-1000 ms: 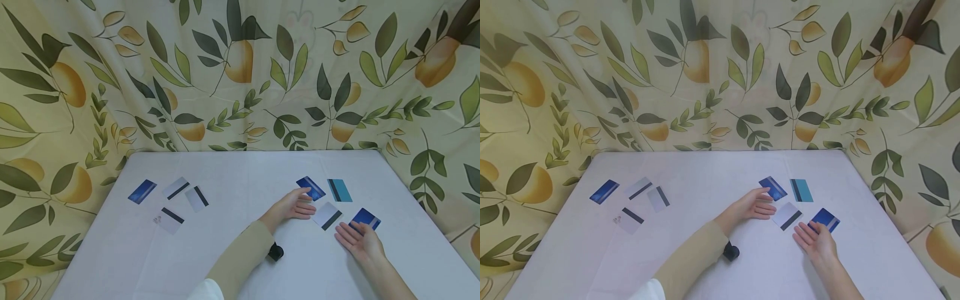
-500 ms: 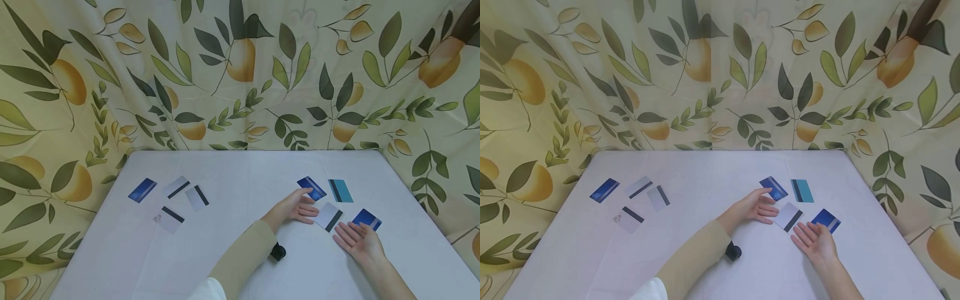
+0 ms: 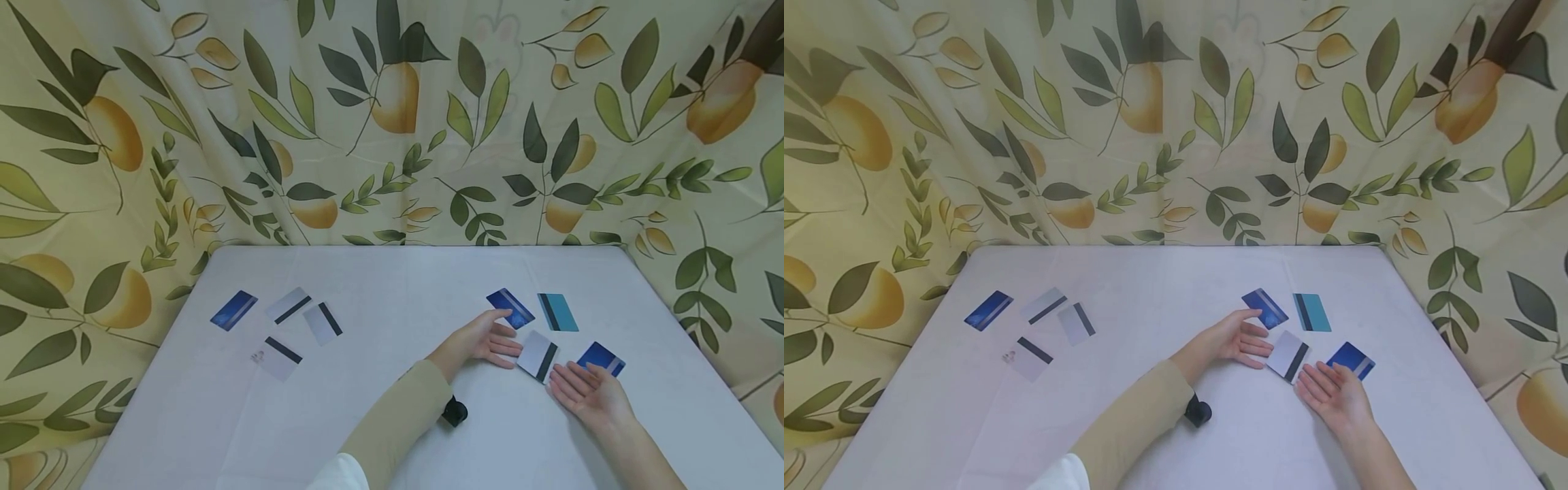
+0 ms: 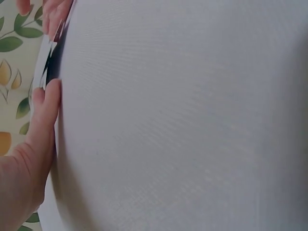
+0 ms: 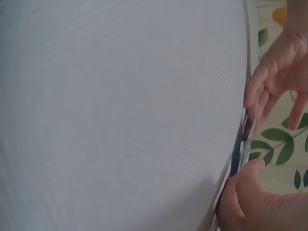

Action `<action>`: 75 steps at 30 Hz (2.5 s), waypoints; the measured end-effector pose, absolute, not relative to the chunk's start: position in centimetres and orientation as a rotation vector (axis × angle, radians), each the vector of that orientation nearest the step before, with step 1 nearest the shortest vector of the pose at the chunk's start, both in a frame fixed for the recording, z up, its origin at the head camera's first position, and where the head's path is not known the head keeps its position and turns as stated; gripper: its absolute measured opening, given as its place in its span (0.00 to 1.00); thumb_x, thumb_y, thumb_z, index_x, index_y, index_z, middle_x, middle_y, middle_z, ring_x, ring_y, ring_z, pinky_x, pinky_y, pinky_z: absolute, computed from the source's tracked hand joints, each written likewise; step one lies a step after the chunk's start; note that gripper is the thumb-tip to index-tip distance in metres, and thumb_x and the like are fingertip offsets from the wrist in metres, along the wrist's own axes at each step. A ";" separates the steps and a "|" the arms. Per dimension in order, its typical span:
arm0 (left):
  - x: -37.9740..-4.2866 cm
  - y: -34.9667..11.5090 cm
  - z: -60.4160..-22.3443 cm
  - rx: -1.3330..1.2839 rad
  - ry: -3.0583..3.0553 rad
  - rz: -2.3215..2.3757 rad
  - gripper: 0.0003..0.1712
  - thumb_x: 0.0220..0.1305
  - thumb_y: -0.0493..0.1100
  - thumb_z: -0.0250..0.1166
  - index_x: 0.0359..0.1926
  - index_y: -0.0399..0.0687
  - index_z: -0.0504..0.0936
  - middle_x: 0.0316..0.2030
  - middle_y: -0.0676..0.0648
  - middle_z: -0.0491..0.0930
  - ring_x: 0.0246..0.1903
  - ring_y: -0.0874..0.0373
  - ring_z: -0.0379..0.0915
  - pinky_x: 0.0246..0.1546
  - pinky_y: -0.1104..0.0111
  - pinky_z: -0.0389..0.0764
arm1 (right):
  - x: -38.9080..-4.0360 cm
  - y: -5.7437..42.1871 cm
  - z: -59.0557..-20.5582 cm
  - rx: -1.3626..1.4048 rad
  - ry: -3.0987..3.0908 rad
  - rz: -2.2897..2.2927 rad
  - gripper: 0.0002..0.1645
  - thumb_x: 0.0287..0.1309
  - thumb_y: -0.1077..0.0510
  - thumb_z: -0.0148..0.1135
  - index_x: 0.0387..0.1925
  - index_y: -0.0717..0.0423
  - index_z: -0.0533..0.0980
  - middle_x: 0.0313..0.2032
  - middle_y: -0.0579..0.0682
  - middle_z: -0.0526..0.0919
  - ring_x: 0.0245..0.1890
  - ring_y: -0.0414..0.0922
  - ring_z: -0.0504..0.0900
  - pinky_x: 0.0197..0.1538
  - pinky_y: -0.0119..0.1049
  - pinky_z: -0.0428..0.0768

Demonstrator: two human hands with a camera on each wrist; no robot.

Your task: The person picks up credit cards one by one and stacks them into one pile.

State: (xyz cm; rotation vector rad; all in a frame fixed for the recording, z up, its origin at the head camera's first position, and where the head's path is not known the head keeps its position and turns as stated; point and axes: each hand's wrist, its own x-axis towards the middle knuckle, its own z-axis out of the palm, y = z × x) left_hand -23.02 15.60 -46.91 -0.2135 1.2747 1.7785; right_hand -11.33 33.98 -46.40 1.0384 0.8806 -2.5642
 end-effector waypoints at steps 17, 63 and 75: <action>-22.9 16.1 -46.3 -0.271 1.429 1.656 0.28 0.62 0.55 0.55 0.44 0.31 0.77 0.35 0.36 0.81 0.42 0.45 0.78 0.48 0.48 0.74 | -11.1 34.7 -46.3 0.928 0.856 -2.529 0.31 0.69 0.44 0.31 0.27 0.61 0.74 0.30 0.58 0.82 0.35 0.49 0.81 0.57 0.43 0.72; -21.7 14.0 -47.3 -0.273 1.611 1.781 0.11 0.50 0.26 0.64 0.34 0.41 0.84 0.21 0.46 0.79 0.20 0.59 0.74 0.32 0.59 0.83 | -12.7 30.0 -44.8 0.752 1.263 -2.336 0.14 0.62 0.59 0.54 0.49 0.45 0.66 0.31 0.45 0.83 0.35 0.39 0.80 0.43 0.30 0.79; -21.9 10.5 -46.9 -0.228 1.572 1.854 0.14 0.50 0.27 0.64 0.40 0.42 0.83 0.27 0.44 0.81 0.24 0.57 0.77 0.34 0.61 0.83 | -14.0 27.3 -44.2 0.719 1.521 -2.217 0.42 0.63 0.55 0.53 0.71 0.54 0.42 0.30 0.41 0.82 0.34 0.39 0.83 0.44 0.31 0.80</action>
